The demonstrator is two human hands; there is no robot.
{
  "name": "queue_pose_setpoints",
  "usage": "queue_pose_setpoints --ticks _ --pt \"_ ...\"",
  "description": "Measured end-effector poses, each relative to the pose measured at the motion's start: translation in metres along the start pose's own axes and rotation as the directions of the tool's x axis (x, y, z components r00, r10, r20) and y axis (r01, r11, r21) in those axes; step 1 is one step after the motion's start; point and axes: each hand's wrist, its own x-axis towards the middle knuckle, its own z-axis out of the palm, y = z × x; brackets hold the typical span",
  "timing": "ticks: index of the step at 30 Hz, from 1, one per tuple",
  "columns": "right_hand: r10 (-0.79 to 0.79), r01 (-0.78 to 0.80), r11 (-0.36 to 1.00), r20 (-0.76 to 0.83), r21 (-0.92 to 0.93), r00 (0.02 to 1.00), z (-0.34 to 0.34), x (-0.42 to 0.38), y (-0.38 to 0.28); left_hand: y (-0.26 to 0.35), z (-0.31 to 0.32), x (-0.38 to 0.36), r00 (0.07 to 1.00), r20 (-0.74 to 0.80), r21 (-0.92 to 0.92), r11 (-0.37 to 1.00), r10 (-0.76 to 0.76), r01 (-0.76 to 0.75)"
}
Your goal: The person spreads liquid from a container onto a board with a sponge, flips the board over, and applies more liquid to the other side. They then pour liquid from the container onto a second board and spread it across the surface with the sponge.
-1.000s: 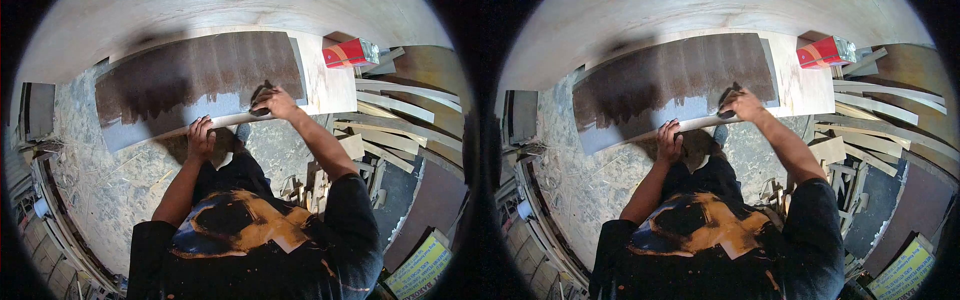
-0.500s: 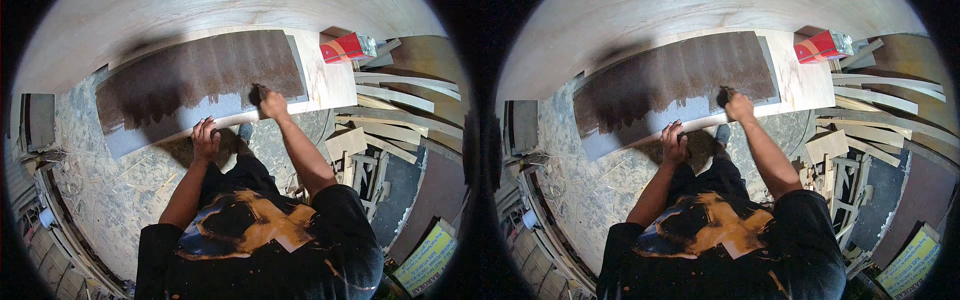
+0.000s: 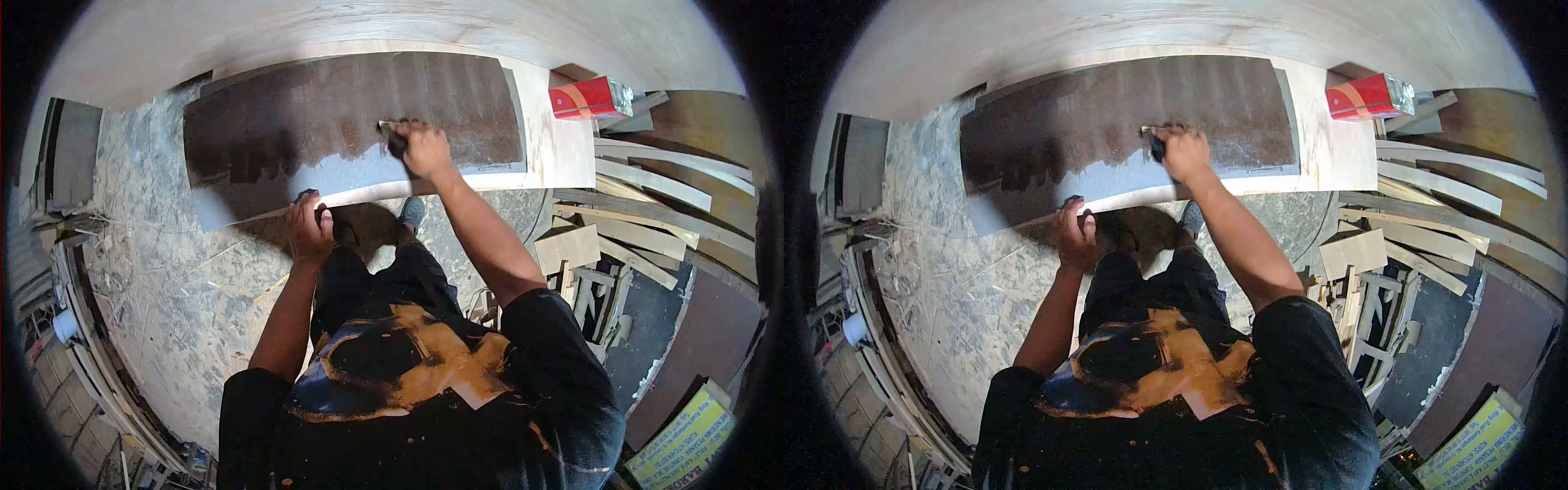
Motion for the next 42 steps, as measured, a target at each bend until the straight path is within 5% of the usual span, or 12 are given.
queue_pose_setpoints --ticks 4,8,9,12,19,24,29,30,32,36,40,42 --pt "-0.266 0.234 0.949 -0.135 -0.211 0.954 0.063 -0.063 0.021 -0.010 -0.002 -0.007 0.997 0.057 -0.039 0.998 0.053 -0.051" --pt "-0.314 0.331 0.913 0.107 -0.238 0.943 0.026 -0.084 0.031 -0.010 0.005 -0.005 0.993 -0.017 -0.062 0.991 0.116 -0.117" --pt "-0.277 0.328 0.901 0.206 -0.284 0.939 0.014 -0.071 0.038 -0.011 0.007 -0.005 0.994 -0.005 -0.047 0.993 0.106 -0.106" --pt "-0.149 0.186 0.909 0.126 -0.372 0.981 -0.039 -0.033 0.018 -0.011 0.006 -0.011 0.998 0.027 -0.021 0.998 0.065 -0.064" --pt "-0.046 0.086 0.975 0.190 -0.206 0.981 -0.006 -0.006 0.040 -0.015 0.017 -0.015 0.999 0.003 -0.076 0.997 0.034 -0.034" --pt "-0.179 0.197 0.949 0.095 -0.246 0.979 0.013 -0.061 0.049 -0.012 0.019 -0.012 0.999 0.000 -0.050 0.998 0.048 -0.048" --pt "-0.075 0.149 0.973 0.366 -0.177 0.928 -0.013 -0.074 0.033 -0.014 0.019 -0.017 0.998 -0.023 -0.073 0.995 0.066 -0.067" --pt "-0.082 0.154 0.972 0.357 -0.179 0.931 -0.018 -0.065 0.032 -0.015 0.019 -0.012 0.997 -0.034 -0.070 0.995 0.072 -0.074" --pt "-0.081 -0.006 0.933 0.227 0.360 0.970 -0.024 -0.043 0.032 -0.015 0.015 -0.017 0.998 0.018 -0.074 0.996 0.052 -0.051" --pt "-0.124 0.122 0.985 0.005 0.123 0.992 -0.048 -0.010 -0.033 -0.010 0.004 -0.007 0.996 0.059 -0.126 0.990 0.066 -0.058" --pt "-0.310 0.264 0.934 -0.175 -0.242 0.934 0.061 -0.026 -0.030 -0.014 -0.004 -0.003 0.991 0.092 -0.118 0.989 0.102 -0.091" --pt "-0.288 0.272 0.951 -0.097 -0.147 0.953 0.078 -0.068 -0.041 -0.019 -0.010 -0.003 0.985 0.146 -0.098 0.992 0.091 -0.078"
